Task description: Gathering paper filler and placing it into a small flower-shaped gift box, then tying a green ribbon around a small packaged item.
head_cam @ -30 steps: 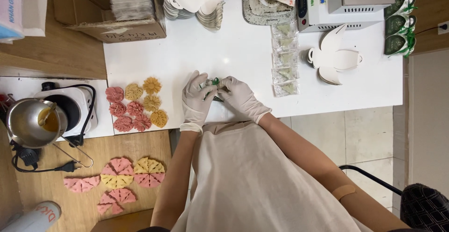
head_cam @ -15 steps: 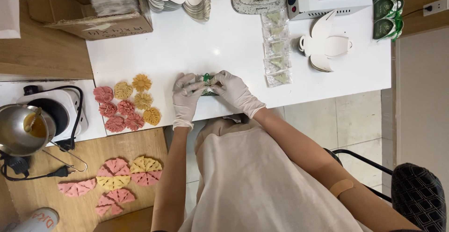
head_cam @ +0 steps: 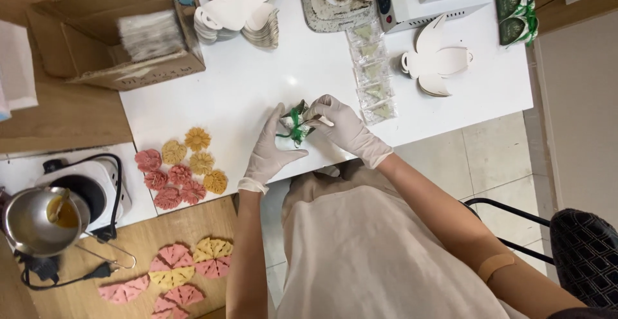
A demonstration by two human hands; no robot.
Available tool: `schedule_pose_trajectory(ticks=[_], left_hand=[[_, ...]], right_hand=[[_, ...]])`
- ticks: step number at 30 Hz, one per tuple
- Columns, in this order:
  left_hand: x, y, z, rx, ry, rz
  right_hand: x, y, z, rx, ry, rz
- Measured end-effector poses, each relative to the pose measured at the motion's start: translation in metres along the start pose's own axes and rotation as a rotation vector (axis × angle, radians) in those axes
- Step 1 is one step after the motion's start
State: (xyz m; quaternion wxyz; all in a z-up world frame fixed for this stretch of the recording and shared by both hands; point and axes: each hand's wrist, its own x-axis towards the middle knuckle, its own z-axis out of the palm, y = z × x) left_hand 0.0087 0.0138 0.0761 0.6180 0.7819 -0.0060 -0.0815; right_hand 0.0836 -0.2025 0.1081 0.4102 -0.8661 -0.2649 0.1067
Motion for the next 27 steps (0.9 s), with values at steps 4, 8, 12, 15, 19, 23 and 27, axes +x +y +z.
schedule_pose_trajectory(ticks=[4, 8, 12, 15, 19, 23, 27], left_hand=[[0.018, 0.001, 0.037, -0.315, 0.011, -0.001], [0.042, 0.033, 0.066, -0.211, -0.034, -0.014], [0.065, 0.064, 0.098, -0.283, -0.122, 0.001], [0.082, 0.067, 0.149, -0.243, 0.015, -0.084], [0.099, 0.100, 0.208, -0.264, 0.101, 0.087], [0.117, 0.143, 0.258, 0.136, 0.002, 0.330], [0.134, 0.152, 0.306, 0.157, -0.170, 0.262]], right_hand=[[-0.007, -0.006, -0.043, 0.098, 0.043, 0.028], [-0.020, -0.001, -0.078, 0.022, 0.191, -0.039], [-0.040, 0.001, -0.109, 0.036, 0.329, 0.098], [-0.057, 0.010, -0.129, 0.083, 0.377, 0.237], [-0.080, 0.032, -0.157, 0.218, 0.473, 0.377], [-0.110, 0.089, -0.195, 0.283, 0.678, 0.575], [-0.137, 0.143, -0.260, 0.258, 0.828, 0.688]])
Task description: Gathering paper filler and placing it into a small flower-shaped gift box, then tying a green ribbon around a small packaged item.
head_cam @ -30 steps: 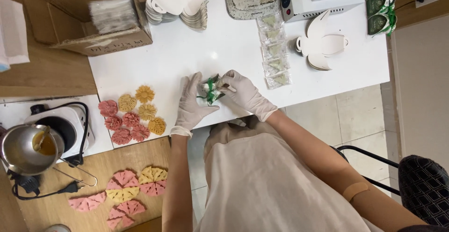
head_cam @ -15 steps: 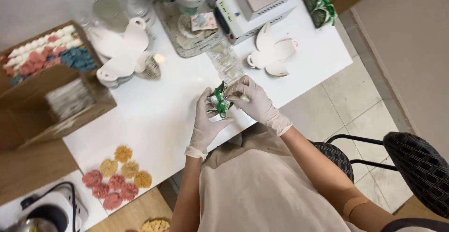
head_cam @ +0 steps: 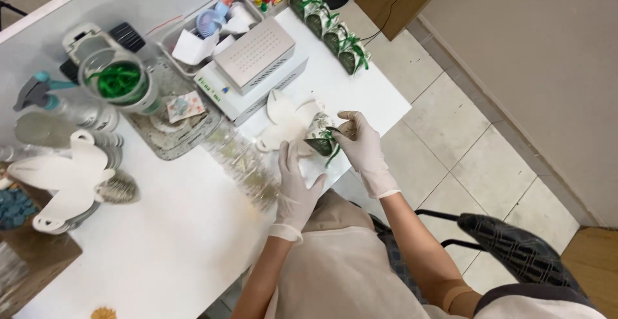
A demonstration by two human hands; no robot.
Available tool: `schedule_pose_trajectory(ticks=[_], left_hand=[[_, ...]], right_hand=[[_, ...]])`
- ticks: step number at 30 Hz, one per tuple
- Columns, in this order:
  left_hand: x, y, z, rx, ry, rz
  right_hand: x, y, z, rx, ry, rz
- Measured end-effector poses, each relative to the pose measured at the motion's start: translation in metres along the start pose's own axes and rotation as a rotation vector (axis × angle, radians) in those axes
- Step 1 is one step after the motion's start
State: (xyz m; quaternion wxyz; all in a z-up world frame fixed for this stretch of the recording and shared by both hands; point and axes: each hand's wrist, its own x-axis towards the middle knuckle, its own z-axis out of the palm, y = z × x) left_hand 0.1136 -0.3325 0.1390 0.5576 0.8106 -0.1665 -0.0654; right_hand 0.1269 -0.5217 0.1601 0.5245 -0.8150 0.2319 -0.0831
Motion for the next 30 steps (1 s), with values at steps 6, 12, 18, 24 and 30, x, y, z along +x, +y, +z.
schedule_pose_trajectory(ticks=[6, 12, 18, 24, 30], left_hand=[[0.035, 0.010, 0.022, 0.140, -0.028, -0.274], [0.058, 0.006, 0.056, 0.153, 0.048, -0.332], [0.071, 0.024, 0.068, 0.225, 0.011, -0.374], [0.082, 0.027, 0.076, 0.237, 0.031, -0.416], [0.089, 0.019, 0.081, 0.277, 0.059, -0.374]], right_hand=[[0.095, 0.056, -0.076, 0.018, 0.020, 0.232], [0.174, 0.104, -0.097, -0.041, 0.128, 0.331], [0.214, 0.123, -0.096, -0.103, 0.057, 0.223], [0.230, 0.157, -0.084, 0.060, 0.033, 0.247], [0.230, 0.147, -0.080, -0.009, 0.067, 0.196]])
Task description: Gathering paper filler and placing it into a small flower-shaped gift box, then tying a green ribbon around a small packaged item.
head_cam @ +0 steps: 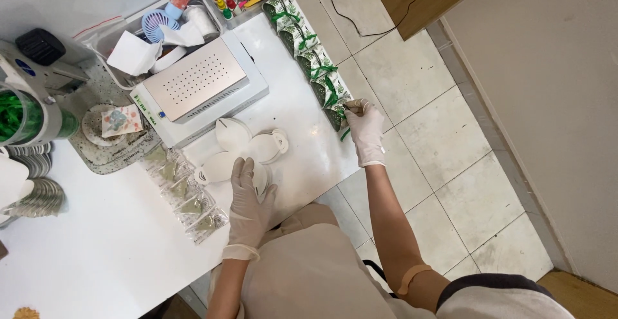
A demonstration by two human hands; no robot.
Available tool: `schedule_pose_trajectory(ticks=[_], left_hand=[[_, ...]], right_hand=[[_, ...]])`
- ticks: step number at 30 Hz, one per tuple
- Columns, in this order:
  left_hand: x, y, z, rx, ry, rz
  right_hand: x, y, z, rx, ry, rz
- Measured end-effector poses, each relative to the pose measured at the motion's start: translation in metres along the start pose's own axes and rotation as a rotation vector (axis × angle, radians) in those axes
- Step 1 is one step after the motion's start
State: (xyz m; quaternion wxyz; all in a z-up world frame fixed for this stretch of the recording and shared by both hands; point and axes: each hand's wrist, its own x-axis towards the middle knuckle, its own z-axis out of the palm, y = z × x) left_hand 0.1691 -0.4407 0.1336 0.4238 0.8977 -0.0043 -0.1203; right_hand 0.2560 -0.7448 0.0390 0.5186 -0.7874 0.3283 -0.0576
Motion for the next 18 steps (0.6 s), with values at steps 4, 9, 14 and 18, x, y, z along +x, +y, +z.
schedule_pose_trajectory(ticks=[4, 9, 14, 18], left_hand=[[-0.001, 0.003, -0.007, -0.029, 0.008, -0.051], [-0.008, -0.016, -0.021, 0.060, 0.213, 0.026], [-0.010, -0.053, -0.048, -0.157, 0.403, -0.122], [-0.024, -0.064, -0.079, -0.272, 0.542, -0.378]], right_hand=[[-0.004, -0.011, -0.002, -0.034, -0.030, -0.011], [-0.033, -0.063, -0.016, -0.324, 0.024, -0.264], [-0.066, -0.129, -0.004, -0.244, 0.034, -0.534], [-0.098, -0.162, 0.036, -0.091, -0.113, -0.664]])
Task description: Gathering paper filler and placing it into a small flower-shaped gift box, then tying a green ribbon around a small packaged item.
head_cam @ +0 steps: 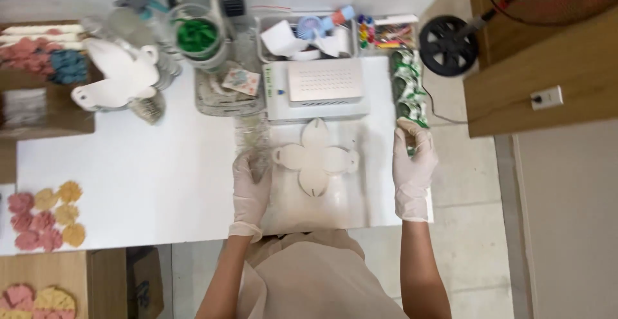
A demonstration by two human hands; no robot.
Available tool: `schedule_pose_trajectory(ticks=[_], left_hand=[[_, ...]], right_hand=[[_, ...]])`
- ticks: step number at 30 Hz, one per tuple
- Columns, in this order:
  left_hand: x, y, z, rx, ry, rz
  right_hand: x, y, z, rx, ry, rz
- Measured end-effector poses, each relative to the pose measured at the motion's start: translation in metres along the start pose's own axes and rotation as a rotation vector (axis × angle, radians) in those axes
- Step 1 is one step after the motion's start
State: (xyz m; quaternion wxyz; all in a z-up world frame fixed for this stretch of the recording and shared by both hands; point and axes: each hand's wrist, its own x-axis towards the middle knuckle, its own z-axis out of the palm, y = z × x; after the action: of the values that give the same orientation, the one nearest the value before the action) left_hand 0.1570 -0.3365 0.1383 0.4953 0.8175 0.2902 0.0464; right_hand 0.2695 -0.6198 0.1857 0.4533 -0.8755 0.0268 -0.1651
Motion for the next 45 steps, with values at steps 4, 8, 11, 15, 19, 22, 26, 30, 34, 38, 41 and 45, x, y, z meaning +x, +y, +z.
schedule_pose_trajectory(ticks=[4, 8, 11, 15, 19, 22, 26, 30, 34, 38, 41, 45], left_hand=[[0.001, -0.035, -0.021, -0.187, 0.140, 0.010], [0.000, -0.058, -0.048, -0.215, 0.162, -0.047], [0.003, -0.085, -0.064, -0.239, 0.210, -0.047], [0.003, -0.110, -0.110, -0.315, 0.211, -0.078], [0.000, -0.130, -0.160, -0.388, 0.155, -0.125], [-0.003, -0.152, -0.195, -0.354, 0.144, -0.087], [0.000, -0.190, -0.234, -0.314, 0.140, -0.104], [0.012, -0.207, -0.269, -0.335, 0.089, -0.145], [0.040, -0.220, -0.280, -0.390, 0.017, -0.165], [0.077, -0.207, -0.283, -0.564, -0.070, -0.159], [0.098, -0.166, -0.291, -0.915, -0.158, -0.272], [0.130, -0.132, -0.284, -1.339, -0.171, -0.389]], right_hand=[[-0.020, -0.046, 0.061, 0.132, -0.152, -0.279], [-0.055, -0.093, 0.125, 0.267, -0.521, -0.272], [-0.073, -0.128, 0.176, 0.199, -0.757, -0.298], [-0.096, -0.145, 0.274, 0.078, -0.948, -0.145], [-0.094, -0.186, 0.353, 0.126, -0.908, -0.283], [-0.091, -0.211, 0.399, 0.139, -0.834, -0.481], [-0.092, -0.202, 0.455, 0.020, -0.773, -0.445], [-0.097, -0.215, 0.467, -0.145, -0.767, -0.284], [-0.095, -0.233, 0.461, -0.310, -0.758, -0.140], [-0.091, -0.237, 0.450, 0.112, -0.711, -0.163], [-0.098, -0.283, 0.403, 0.307, -0.726, -0.048], [-0.114, -0.321, 0.337, 0.360, -0.774, 0.009]])
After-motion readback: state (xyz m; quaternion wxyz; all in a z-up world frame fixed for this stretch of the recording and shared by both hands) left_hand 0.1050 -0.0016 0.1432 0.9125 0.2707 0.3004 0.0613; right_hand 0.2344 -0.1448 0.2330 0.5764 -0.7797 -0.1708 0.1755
